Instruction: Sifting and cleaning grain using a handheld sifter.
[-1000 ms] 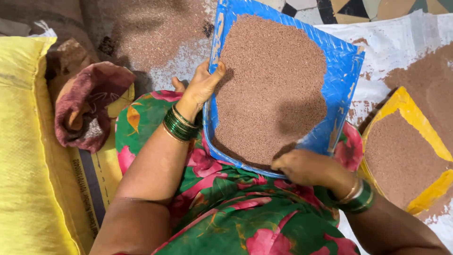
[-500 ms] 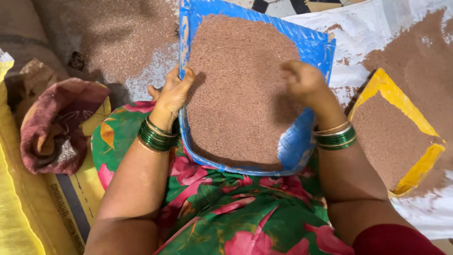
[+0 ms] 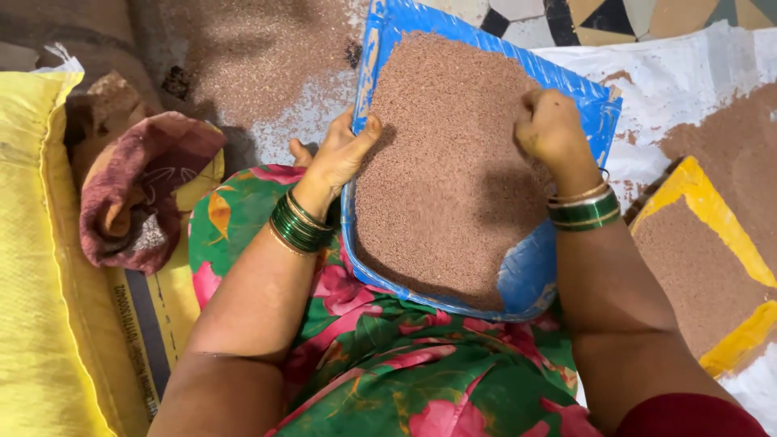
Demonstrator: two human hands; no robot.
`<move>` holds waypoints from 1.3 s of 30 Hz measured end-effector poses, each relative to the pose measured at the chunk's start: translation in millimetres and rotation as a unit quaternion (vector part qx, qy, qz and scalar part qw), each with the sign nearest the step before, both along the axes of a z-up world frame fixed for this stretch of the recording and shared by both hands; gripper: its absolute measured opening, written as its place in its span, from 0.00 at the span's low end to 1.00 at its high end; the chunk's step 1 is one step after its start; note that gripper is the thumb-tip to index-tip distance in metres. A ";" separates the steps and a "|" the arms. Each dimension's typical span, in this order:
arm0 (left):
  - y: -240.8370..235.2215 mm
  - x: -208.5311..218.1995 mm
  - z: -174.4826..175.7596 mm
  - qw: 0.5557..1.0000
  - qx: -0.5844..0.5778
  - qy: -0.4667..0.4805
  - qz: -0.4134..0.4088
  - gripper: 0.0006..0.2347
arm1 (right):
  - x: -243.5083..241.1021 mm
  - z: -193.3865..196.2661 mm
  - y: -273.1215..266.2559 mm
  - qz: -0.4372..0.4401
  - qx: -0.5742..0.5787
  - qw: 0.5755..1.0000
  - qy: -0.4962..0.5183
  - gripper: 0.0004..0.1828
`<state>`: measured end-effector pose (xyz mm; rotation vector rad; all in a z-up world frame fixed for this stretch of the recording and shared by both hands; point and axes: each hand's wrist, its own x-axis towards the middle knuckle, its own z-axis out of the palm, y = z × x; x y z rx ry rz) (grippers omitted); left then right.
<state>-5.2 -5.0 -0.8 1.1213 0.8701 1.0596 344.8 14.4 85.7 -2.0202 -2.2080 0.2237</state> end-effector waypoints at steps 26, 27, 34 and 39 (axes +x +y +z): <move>8.7 10.1 -6.0 1.000 -0.002 -0.023 -0.009 0.31 | -90.1 45.2 49.2 0.107 0.126 0.951 0.262 0.11; 6.8 9.9 -5.2 1.000 0.015 -0.014 -0.003 0.32 | -100.1 48.5 36.8 0.159 0.064 0.958 0.232 0.06; 2.5 7.7 12.1 1.000 0.010 0.008 -0.003 0.36 | -121.1 32.6 36.7 0.186 0.043 0.968 0.164 0.05; 3.2 7.6 7.8 1.000 0.002 0.012 0.001 0.35 | -69.1 28.3 70.6 0.099 0.250 0.949 0.163 0.10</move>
